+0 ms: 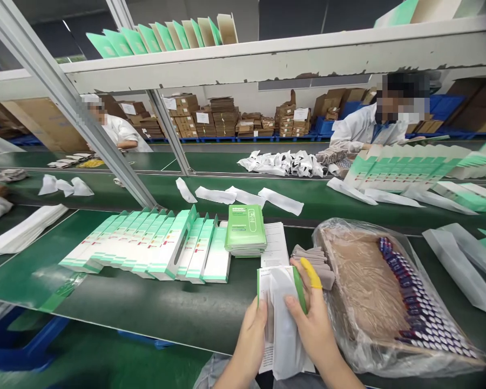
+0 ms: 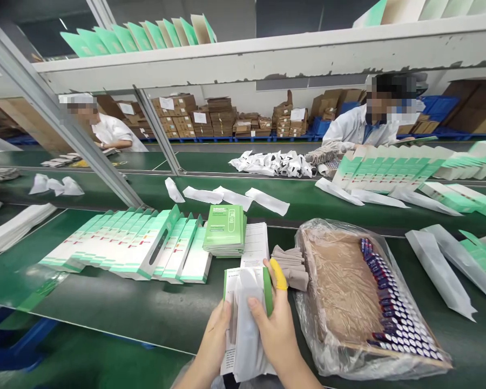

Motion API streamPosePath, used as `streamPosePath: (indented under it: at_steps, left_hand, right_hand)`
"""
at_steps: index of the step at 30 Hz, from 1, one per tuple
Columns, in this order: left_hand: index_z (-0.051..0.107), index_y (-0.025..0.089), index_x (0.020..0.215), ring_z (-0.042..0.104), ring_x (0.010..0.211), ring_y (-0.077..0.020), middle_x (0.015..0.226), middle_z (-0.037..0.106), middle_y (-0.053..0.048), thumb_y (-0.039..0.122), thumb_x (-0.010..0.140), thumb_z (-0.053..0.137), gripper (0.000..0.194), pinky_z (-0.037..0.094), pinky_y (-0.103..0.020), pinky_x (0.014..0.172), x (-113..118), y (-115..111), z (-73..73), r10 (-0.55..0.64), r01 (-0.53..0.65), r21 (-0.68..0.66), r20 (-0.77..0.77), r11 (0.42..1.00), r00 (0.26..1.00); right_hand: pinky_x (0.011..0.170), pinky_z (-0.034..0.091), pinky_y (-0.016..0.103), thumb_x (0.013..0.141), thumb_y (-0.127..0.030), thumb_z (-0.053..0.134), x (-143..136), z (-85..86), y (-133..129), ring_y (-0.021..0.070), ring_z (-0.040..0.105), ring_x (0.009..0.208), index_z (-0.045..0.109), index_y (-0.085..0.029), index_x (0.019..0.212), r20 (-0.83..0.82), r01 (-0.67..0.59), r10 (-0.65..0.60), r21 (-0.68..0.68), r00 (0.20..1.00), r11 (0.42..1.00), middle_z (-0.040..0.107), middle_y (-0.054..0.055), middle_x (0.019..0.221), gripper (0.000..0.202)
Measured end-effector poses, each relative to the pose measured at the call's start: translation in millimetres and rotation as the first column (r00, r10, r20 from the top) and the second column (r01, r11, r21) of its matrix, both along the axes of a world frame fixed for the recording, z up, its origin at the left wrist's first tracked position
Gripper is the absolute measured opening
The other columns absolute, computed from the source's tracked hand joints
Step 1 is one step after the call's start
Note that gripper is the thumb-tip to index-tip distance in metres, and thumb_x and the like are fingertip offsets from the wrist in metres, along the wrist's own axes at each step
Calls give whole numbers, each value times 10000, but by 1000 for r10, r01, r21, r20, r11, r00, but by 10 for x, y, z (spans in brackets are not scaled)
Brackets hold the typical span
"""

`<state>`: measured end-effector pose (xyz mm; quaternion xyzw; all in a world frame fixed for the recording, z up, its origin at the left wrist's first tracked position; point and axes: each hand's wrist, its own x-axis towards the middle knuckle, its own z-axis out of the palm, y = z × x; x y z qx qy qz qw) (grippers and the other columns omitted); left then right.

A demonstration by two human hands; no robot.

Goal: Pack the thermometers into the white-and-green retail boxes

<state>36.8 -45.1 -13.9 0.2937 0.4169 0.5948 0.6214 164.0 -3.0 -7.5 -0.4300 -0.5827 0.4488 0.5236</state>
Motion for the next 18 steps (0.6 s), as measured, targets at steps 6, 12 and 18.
streamPosePath:
  at_steps: [6,12,18]
  left_hand:
    - [163,205,1557,409,1410,-325,1558,384,-174,544,823,692,967,331,-429,1168,102,-44,-8,-139,155,306,-73,939,988]
    - [75,187,1573,514,1316,-347,1476,487,-192,400,909,593,869,406,-458,1088,12,-18,123,29,78,140,-634,987,773]
    - [97,53,1566,606,1158,-468,1385,540,-310,382,810,662,1000,490,-543,922,-119,-103,-5,-19,201,73,-907,977,421]
  right_hand:
    - [1089,431,395,933,-483,559,66,29,-68,277,514,1327,508,-257,1400,18,-94,99,-186,995,978,587,96,1402,522]
    - [1054,456,412,887,-457,627,26,-115,-159,282,563,1271,518,-250,1357,21,-142,152,-255,988,956,633,106,1336,525]
    - [872,579,383,737,-384,782,-100,-130,-187,317,673,1104,553,-222,1230,-42,-134,127,-327,991,936,720,128,1163,567]
